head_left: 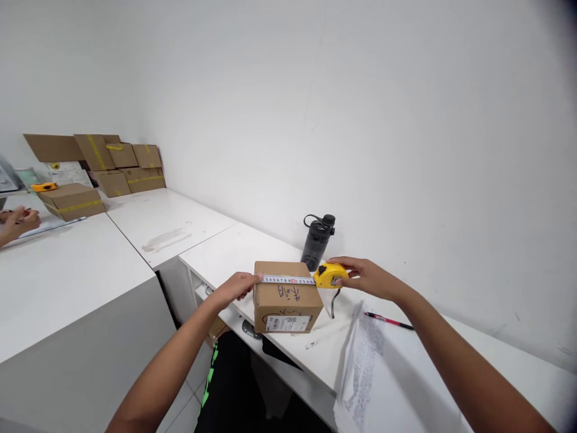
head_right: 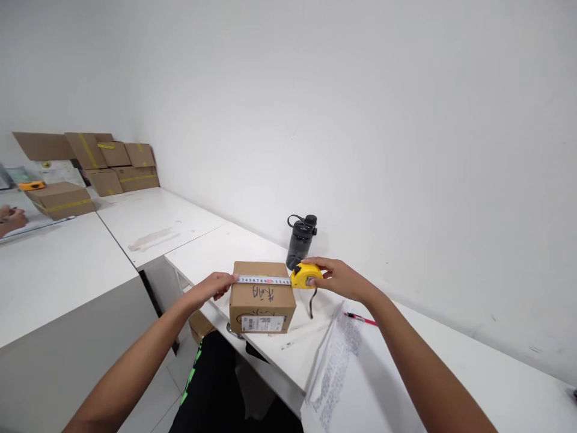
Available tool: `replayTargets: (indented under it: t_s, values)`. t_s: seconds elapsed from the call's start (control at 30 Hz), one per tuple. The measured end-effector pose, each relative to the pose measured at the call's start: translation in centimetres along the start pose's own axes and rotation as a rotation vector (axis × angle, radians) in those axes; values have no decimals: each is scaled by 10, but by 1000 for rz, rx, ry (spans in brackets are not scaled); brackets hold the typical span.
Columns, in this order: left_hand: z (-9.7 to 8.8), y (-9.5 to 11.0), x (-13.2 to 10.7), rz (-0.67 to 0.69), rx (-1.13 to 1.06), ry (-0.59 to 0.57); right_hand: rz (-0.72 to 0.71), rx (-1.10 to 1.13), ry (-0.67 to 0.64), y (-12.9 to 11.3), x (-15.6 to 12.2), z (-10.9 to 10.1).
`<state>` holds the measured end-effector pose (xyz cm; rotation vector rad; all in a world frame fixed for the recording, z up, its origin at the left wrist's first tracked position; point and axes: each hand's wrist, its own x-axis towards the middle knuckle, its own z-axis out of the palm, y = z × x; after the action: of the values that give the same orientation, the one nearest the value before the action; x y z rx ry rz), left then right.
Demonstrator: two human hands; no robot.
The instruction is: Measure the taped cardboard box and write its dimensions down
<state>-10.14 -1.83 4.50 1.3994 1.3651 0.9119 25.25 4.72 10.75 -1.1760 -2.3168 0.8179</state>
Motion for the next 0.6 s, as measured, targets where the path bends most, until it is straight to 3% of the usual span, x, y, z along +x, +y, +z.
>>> replayTargets:
  t_s: [0.23, 0.43, 0.6]
  values:
    - [8, 7, -1, -46, 68, -18, -16, -53, 27, -8, -2, 6]
    - [-2, 6, 5, 47, 78, -126, -67, -124, 37, -12, -9, 6]
    - [-26, 28, -17, 115, 68, 16, -173, -211, 147, -23, -32, -4]
